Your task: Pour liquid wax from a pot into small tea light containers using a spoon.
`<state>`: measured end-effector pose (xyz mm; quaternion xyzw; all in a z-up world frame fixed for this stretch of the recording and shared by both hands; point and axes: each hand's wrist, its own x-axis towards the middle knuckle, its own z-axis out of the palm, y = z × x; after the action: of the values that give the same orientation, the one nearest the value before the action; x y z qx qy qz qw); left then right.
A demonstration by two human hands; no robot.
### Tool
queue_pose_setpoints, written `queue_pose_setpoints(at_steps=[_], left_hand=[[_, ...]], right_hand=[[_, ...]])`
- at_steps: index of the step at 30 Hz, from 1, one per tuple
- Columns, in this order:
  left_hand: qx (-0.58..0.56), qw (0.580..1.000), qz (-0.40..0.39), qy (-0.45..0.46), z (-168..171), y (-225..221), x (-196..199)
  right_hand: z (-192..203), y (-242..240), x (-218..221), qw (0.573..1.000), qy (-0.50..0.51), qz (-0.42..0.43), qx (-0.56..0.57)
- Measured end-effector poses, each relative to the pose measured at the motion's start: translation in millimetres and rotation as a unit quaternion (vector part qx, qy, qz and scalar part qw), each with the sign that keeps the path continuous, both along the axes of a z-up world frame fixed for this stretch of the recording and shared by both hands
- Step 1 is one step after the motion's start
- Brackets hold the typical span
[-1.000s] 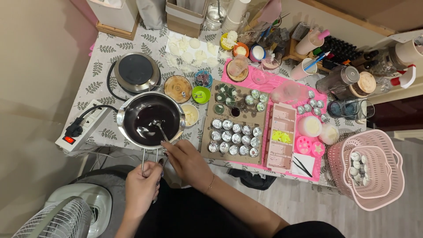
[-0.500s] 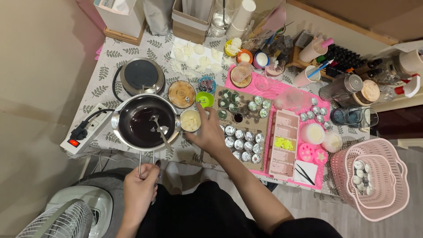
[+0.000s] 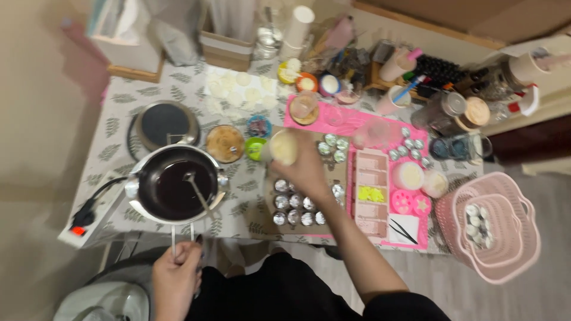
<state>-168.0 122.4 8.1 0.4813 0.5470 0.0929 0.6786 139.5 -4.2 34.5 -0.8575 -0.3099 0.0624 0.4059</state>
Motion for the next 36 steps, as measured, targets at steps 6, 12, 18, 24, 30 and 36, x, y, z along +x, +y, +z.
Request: queue_pose_setpoints(at_steps=[6,12,18,24,30,36], left_hand=[[-0.014,1.0,-0.008,-0.005,-16.6,-3.7,21.9],[0.0,0.999,-0.018,0.05,10.8,-24.2,72.3],[0.01,1.0,-0.019,0.017,13.7,-47.7,102.5],[-0.003,1.0,-0.018,-0.007,34.7,-70.5,122.5],[0.019,0.998,-0.055,0.002,52.5,-78.7,131.9],[0.03,0.996,-0.079,-0.02,38.3,-80.1,123.0]], right_hand=[[13.2,-127.5,138.8,0.958,-0.209,-0.194,-0.013],[-25.4,-167.7,263.3,0.961,-0.156,-0.214,-0.079],[-84.5,-142.5,306.8,0.962,-0.064,-0.135,-0.227],[-44.1,-130.5,273.3,0.942,-0.183,-0.031,-0.281],[57.7,-90.9,73.5,0.951,-0.212,0.226,-0.002],[59.6,-68.4,-6.8,0.921,-0.23,0.312,-0.041]])
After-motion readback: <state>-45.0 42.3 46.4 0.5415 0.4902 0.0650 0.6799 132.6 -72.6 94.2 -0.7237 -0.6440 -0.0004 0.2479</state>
